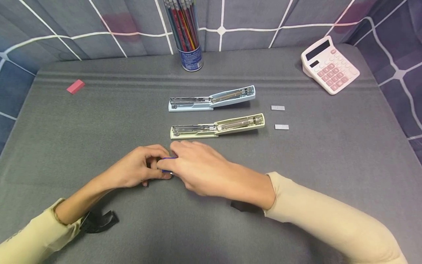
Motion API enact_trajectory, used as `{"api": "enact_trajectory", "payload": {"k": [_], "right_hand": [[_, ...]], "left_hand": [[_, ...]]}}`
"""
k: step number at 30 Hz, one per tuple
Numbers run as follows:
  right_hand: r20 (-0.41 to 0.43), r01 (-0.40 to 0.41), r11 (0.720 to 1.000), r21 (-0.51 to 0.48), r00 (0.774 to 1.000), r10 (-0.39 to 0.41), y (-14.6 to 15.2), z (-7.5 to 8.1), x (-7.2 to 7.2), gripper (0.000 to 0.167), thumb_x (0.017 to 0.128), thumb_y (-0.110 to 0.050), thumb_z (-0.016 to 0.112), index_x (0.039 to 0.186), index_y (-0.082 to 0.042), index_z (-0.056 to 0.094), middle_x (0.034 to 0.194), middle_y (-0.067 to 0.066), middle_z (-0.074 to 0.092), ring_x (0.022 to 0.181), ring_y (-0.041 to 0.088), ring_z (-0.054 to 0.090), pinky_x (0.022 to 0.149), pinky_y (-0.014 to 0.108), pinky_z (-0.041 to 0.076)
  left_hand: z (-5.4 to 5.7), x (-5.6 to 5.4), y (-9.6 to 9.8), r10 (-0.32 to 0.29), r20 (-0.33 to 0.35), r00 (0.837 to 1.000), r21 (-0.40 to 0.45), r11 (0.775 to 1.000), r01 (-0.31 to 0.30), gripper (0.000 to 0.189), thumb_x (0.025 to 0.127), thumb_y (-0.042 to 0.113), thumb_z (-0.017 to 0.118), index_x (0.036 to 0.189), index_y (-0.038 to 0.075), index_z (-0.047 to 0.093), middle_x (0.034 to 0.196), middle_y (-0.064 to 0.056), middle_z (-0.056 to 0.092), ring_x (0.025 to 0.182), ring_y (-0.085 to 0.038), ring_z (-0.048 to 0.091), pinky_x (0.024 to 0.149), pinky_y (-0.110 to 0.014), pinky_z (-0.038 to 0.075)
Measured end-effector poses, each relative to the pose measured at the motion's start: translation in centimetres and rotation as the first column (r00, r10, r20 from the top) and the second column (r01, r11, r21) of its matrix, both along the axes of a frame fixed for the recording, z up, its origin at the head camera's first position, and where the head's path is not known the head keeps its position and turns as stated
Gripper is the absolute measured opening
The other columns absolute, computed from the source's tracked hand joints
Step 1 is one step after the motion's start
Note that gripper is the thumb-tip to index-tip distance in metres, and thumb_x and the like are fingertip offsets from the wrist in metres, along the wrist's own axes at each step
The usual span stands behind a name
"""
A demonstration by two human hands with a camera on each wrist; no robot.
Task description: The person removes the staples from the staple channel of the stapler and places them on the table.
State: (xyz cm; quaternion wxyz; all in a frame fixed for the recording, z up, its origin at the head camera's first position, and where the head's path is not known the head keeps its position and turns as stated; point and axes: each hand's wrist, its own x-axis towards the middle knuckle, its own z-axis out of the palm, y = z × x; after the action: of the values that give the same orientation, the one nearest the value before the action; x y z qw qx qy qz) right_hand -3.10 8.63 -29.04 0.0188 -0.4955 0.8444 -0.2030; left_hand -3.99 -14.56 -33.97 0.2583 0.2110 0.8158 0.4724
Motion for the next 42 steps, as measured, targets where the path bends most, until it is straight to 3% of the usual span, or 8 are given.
{"api": "enact_trajectory", "payload": {"k": [7, 12, 18, 23, 26, 30, 35, 42], "right_hand": [[-0.121, -0.044, 0.992, -0.115, 0.992, 0.03, 2.6, 0.3, 0.4, 0.034, 0.093, -0.009, 0.068, 0.124, -0.018, 0.057, 0.105, 0.004, 0.06, 0.079, 0.017, 0.058, 0.064, 0.031, 0.051], [-0.186, -0.048, 0.98, -0.192, 0.982, 0.011, 4.4, 0.2, 0.6, 0.032, 0.104, -0.015, 0.051, 0.136, -0.015, 0.052, 0.11, 0.01, 0.06, 0.076, 0.019, 0.059, 0.063, 0.035, 0.053], [-0.133, -0.009, 0.996, -0.094, 0.991, -0.003, 5.9, 1.1, 1.0, 0.06, 0.089, 0.002, 0.063, 0.143, -0.019, 0.048, 0.116, 0.011, 0.055, 0.071, 0.018, 0.054, 0.06, 0.034, 0.051], [-0.096, 0.046, 0.994, -0.101, 0.994, -0.056, 7.1, 1.6, 1.4, 0.028, 0.105, -0.02, 0.046, 0.133, -0.021, 0.052, 0.114, 0.005, 0.055, 0.067, 0.012, 0.051, 0.055, 0.03, 0.049], [-0.085, 0.072, 0.986, -0.15, 0.993, -0.085, 7.7, 1.7, 1.4, 0.03, 0.108, -0.033, 0.036, 0.126, -0.02, 0.057, 0.112, 0.002, 0.057, 0.071, 0.008, 0.053, 0.056, 0.031, 0.05], [-0.085, 0.085, 0.962, -0.259, 0.99, -0.11, 8.6, 1.3, 1.5, 0.03, 0.107, -0.032, 0.041, 0.119, -0.013, 0.062, 0.11, 0.001, 0.059, 0.077, 0.007, 0.056, 0.061, 0.028, 0.05], [-0.042, 0.144, 0.896, -0.419, 0.983, -0.177, 10.3, 0.0, 1.7, 0.033, 0.104, -0.032, 0.051, 0.11, -0.002, 0.064, 0.106, 0.005, 0.063, 0.085, 0.005, 0.058, 0.069, 0.018, 0.048], [0.124, 0.333, 0.874, -0.354, 0.943, -0.309, 13.7, -2.1, 2.5, 0.036, 0.098, -0.034, 0.063, 0.112, -0.002, 0.061, 0.11, 0.003, 0.064, 0.093, 0.004, 0.057, 0.078, 0.013, 0.045]], "left_hand": [[0.1, 0.0, -0.2, -0.033, 0.004, 0.999, 0.003, 0.999, 0.033, 0.027, 0.082, 0.009, 0.082, 0.105, 0.007, 0.07, 0.103, -0.003, 0.062, 0.047, -0.015, 0.053, 0.037, -0.032, 0.051], [0.2, -0.1, -0.3, -0.036, 0.001, 0.999, -0.005, 0.999, 0.036, 0.027, 0.082, 0.01, 0.082, 0.107, 0.009, 0.071, 0.1, -0.001, 0.063, 0.046, -0.015, 0.051, 0.037, -0.032, 0.05], [0.3, -0.2, -0.4, -0.043, 0.007, 0.999, -0.025, 0.999, 0.043, 0.027, 0.082, 0.01, 0.082, 0.107, 0.009, 0.071, 0.101, -0.002, 0.062, 0.046, -0.016, 0.051, 0.037, -0.031, 0.05], [0.4, -0.3, -0.3, -0.057, 0.016, 0.998, -0.02, 0.998, 0.057, 0.028, 0.083, 0.009, 0.081, 0.108, 0.009, 0.071, 0.101, -0.002, 0.061, 0.045, -0.015, 0.051, 0.038, -0.031, 0.05], [0.4, -0.2, -0.2, -0.058, 0.016, 0.998, -0.015, 0.998, 0.058, 0.028, 0.082, 0.008, 0.081, 0.108, 0.008, 0.07, 0.1, -0.002, 0.061, 0.045, -0.015, 0.051, 0.037, -0.031, 0.05], [0.4, -0.2, -0.3, -0.057, 0.012, 0.998, -0.023, 0.998, 0.057, 0.028, 0.082, 0.009, 0.081, 0.108, 0.009, 0.07, 0.1, -0.002, 0.061, 0.044, -0.015, 0.051, 0.038, -0.031, 0.05], [0.5, -0.3, -0.2, -0.064, 0.007, 0.998, -0.035, 0.997, 0.064, 0.028, 0.082, 0.01, 0.082, 0.108, 0.009, 0.07, 0.099, -0.001, 0.06, 0.045, -0.015, 0.051, 0.038, -0.031, 0.05], [0.4, -0.3, -0.1, -0.067, -0.001, 0.998, -0.035, 0.997, 0.067, 0.027, 0.081, 0.011, 0.083, 0.105, 0.01, 0.07, 0.099, 0.0, 0.06, 0.049, -0.016, 0.053, 0.038, -0.031, 0.051]]}}
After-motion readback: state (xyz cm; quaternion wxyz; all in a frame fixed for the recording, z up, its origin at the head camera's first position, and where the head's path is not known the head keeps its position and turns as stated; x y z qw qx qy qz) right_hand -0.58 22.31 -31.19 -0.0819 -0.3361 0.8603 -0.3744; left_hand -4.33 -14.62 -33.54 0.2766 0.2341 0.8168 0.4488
